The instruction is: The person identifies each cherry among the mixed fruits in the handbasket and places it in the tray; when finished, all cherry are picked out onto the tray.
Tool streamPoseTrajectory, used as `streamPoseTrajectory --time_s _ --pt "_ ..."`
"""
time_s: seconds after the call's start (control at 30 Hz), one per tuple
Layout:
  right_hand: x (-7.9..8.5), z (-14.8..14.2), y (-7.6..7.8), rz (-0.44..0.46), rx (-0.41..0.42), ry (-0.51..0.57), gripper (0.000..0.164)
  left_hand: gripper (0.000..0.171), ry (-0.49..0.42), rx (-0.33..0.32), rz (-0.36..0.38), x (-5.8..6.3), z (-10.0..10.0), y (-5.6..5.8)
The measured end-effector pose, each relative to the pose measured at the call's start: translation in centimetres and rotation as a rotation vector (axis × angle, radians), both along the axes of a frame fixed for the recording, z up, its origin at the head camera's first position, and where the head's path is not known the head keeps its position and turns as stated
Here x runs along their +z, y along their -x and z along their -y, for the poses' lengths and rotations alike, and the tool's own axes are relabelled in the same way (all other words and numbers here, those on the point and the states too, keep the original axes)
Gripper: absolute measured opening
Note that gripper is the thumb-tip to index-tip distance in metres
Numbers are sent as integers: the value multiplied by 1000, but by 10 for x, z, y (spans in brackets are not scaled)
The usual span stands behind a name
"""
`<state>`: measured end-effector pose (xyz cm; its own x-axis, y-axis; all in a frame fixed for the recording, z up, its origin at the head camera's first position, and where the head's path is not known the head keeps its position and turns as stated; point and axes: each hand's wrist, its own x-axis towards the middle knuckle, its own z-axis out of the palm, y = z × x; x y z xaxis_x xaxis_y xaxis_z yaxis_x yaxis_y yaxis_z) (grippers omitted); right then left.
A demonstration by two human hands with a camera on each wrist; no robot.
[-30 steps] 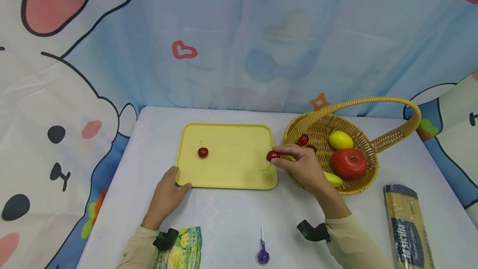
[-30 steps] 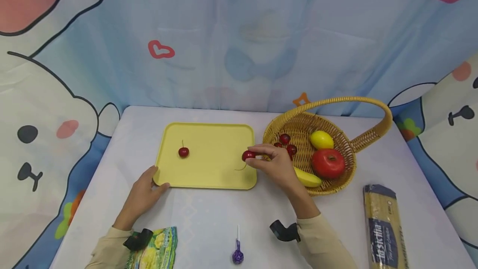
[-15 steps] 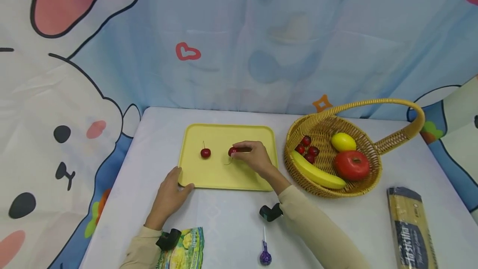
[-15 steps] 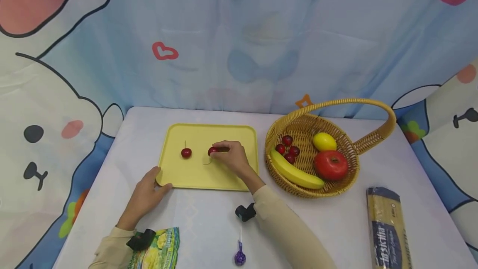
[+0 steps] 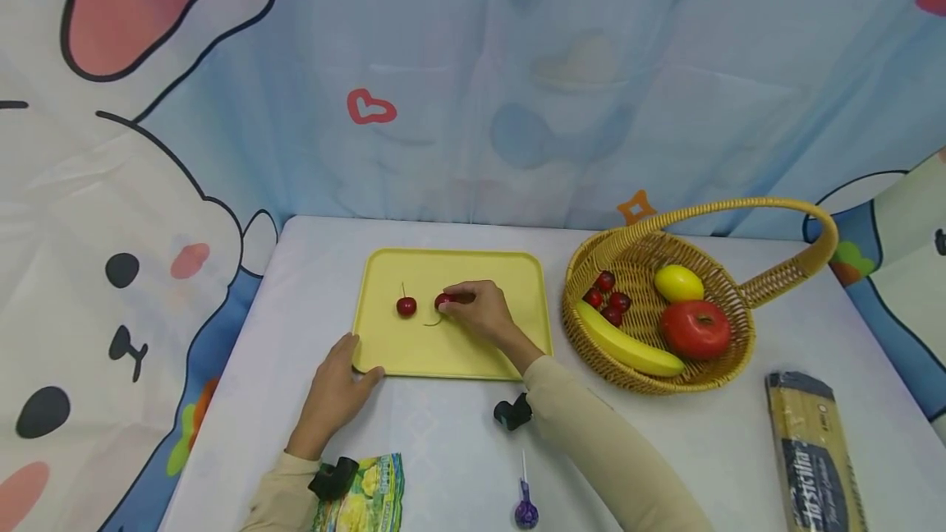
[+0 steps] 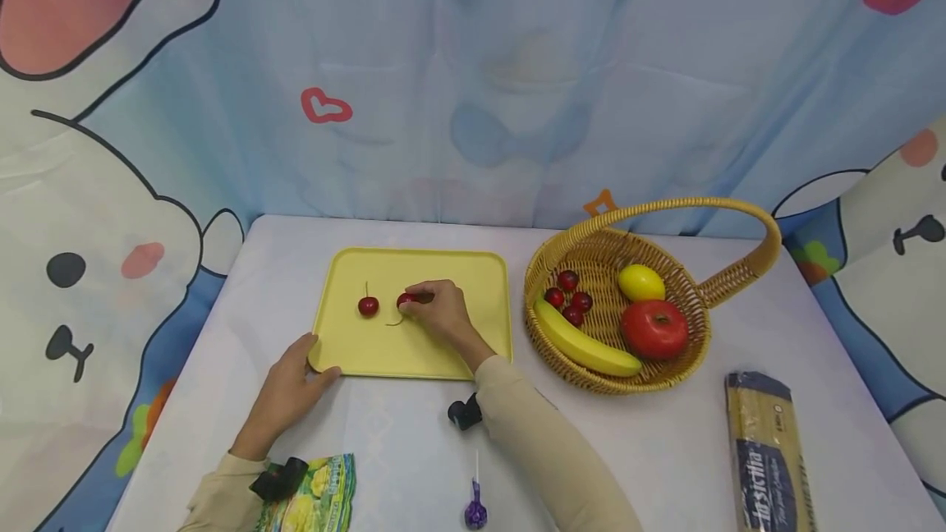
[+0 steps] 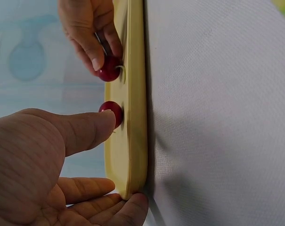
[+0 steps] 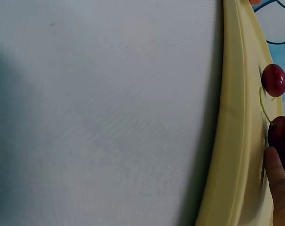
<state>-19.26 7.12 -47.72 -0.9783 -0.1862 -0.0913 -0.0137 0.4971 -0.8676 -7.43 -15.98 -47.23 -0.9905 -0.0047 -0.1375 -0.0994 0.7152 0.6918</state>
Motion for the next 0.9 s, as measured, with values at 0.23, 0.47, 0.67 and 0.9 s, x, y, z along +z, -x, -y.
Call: streamPoseTrajectory --time_s 0.23,0.47,0.67,0.9 --pt "2 2 -1 -29 35 -35 30 72 0 -3 -10 -1 0 0" --pt "13 -7 -9 -37 87 -49 31 71 5 -3 -8 -1 0 0" --pt "41 -42 -28 -34 276 -16 31 71 3 -1 15 1 0 -1" --pt "87 -120 -52 201 703 154 26 71 10 -9 22 4 1 -1"
